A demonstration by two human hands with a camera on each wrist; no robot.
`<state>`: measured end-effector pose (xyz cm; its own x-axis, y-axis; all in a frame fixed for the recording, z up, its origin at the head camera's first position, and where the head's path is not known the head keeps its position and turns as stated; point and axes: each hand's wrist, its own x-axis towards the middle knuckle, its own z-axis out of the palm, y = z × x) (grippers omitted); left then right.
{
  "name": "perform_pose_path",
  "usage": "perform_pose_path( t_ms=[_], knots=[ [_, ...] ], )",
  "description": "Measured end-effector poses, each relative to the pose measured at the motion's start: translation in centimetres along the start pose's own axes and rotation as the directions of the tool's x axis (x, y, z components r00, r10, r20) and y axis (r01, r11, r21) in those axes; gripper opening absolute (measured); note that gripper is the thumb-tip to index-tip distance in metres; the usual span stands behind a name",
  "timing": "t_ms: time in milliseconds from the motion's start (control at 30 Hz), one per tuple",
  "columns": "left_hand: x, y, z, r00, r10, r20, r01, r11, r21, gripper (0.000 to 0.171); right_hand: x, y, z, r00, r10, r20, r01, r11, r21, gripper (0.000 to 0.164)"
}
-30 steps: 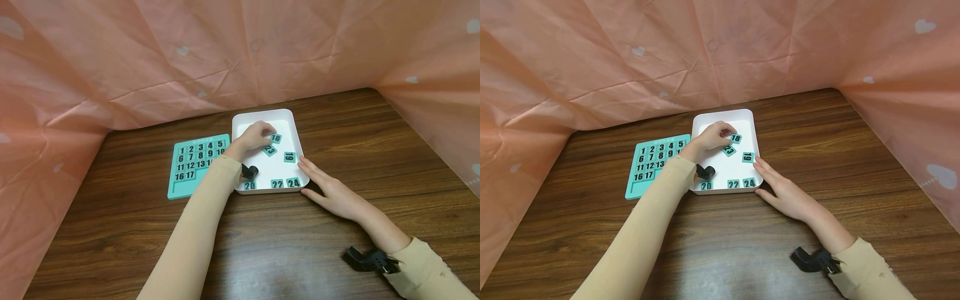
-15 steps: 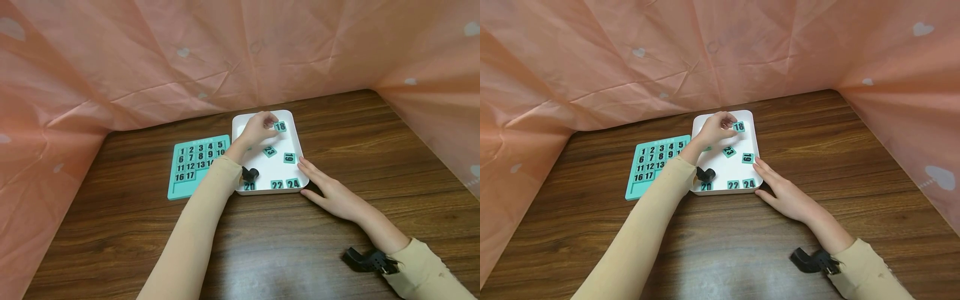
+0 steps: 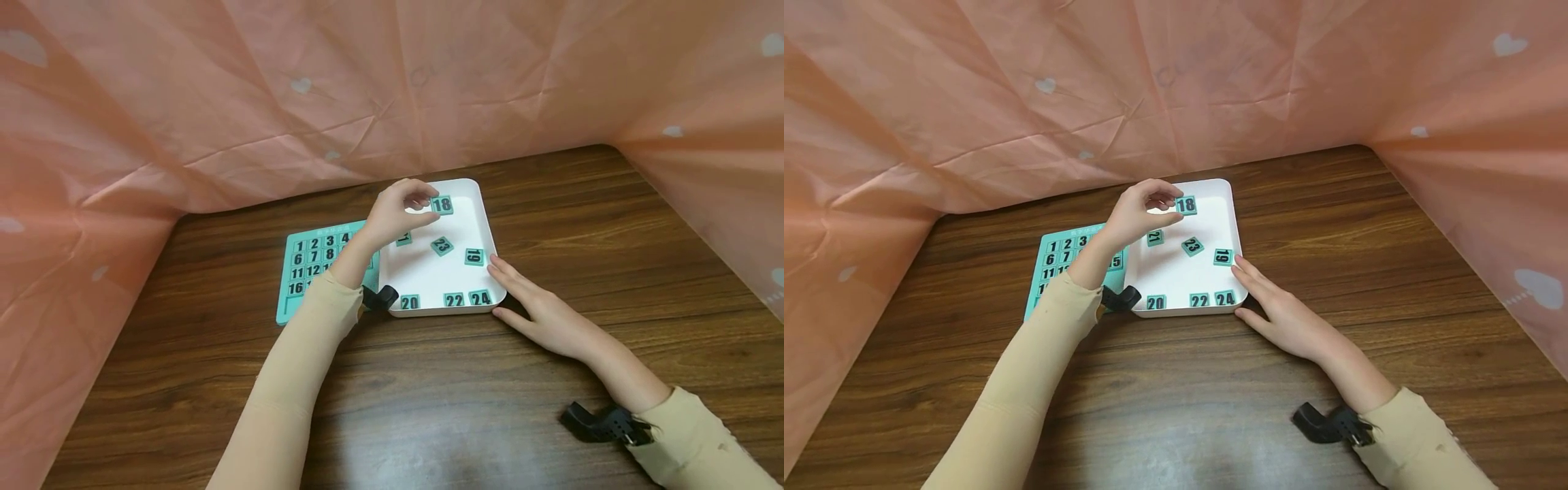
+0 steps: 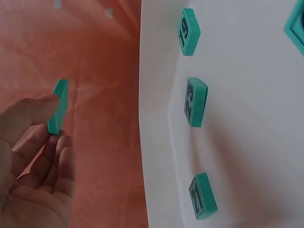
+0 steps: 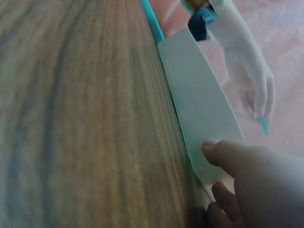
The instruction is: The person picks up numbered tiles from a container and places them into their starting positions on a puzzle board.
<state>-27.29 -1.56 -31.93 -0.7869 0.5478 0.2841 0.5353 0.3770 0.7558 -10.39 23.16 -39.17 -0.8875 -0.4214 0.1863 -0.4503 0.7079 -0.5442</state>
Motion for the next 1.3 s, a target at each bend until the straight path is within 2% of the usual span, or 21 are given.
perform_pose_path(
  t_ms=[167,367,667,1033,1300],
  knots=[
    [-2.9,-0.4,-2.0,0.999,-0.034,-0.023,0.034,0.999,-0.031,0.032,0.2,0.0,0.1,1.0,-0.004,0.002,0.004,1.0,0.003,0.066],
    [-6.5,-1.6,-4.2,0.995,-0.077,-0.059,0.072,0.993,-0.093,0.033,0.2,0.2,-0.1,1.0,-0.025,-0.012,0.024,1.0,-0.01,0.068],
    [-9.9,-2.7,-6.3,0.989,-0.093,-0.115,0.075,0.986,-0.152,0.035,0.0,0.4,-0.3,0.999,-0.025,-0.021,0.024,1.0,-0.014,0.068],
    [-13.9,-4.9,-8.1,0.975,-0.176,-0.136,0.175,0.984,-0.016,0.035,0.3,0.6,-0.1,0.999,-0.038,-0.033,0.037,0.999,-0.029,0.068],
    [-15.3,-6.0,-8.9,0.966,-0.2,-0.162,0.214,0.974,0.073,0.034,0.5,0.6,-0.2,0.999,-0.036,-0.03,0.035,0.999,-0.026,0.068]
  ],
)
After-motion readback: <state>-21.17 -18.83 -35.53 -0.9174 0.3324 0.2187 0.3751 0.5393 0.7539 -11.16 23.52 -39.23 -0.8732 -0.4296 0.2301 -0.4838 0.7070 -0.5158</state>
